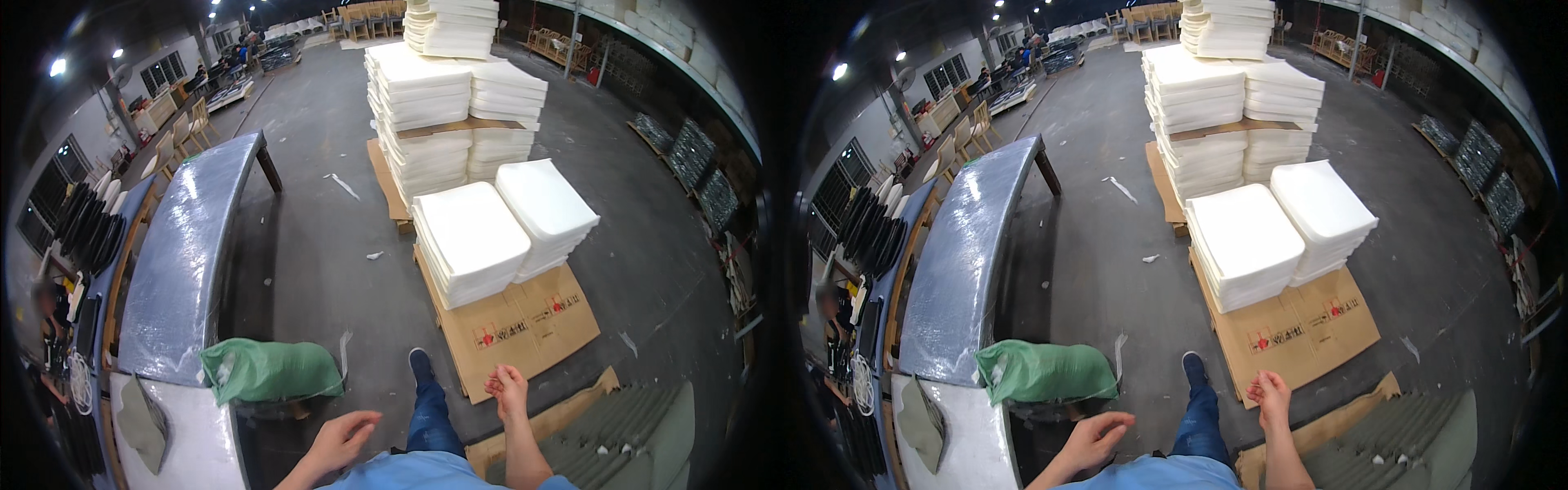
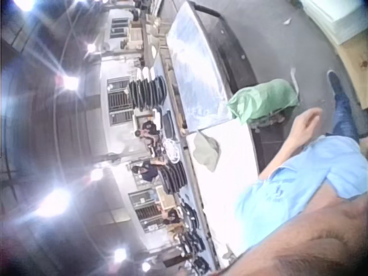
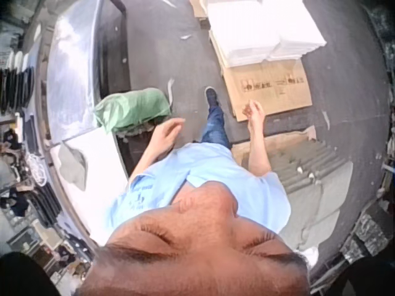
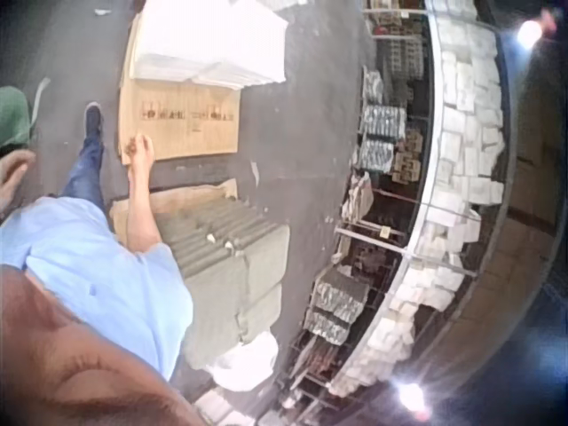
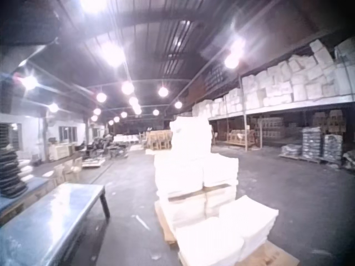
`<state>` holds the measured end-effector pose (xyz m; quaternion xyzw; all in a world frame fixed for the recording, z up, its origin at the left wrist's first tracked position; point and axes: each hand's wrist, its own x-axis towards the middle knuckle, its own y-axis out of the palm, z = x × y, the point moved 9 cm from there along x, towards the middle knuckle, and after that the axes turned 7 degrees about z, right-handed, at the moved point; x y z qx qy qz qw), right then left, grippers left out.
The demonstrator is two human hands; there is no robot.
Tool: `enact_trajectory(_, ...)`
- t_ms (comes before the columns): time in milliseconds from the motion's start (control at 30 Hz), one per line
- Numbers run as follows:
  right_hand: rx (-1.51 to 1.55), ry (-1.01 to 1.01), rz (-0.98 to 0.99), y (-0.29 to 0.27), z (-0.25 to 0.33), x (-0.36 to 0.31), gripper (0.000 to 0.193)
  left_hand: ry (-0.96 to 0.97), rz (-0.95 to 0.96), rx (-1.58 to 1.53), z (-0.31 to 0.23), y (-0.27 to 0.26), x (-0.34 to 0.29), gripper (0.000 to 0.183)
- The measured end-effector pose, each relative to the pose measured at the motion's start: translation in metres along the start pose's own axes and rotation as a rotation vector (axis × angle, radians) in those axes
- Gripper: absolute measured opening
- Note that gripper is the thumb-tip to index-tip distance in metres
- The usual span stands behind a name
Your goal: The person folds a green cushion cover by hand, repeatedly adjusting and smoothing it on a workbench. The person then stacks the folded cover with others. The person also handles white foam inserts, placing them on the table.
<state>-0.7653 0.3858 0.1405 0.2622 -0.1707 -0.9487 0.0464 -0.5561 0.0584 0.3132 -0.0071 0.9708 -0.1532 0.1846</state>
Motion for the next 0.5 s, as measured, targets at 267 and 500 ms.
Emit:
enact_trajectory(267,-0.166,0.458,-0.138,0.037,-0.040,0.338,0.055,-0.737,-0.416,-0.341,0.185,-0.062,0.029,0.023)
enact_trajectory(500,0.096,0.559,-0.337,0.107,-0.055,0.444,0.078,-1.102,-0.782,-0.795,0.144,-0.064,-0.061,0.054)
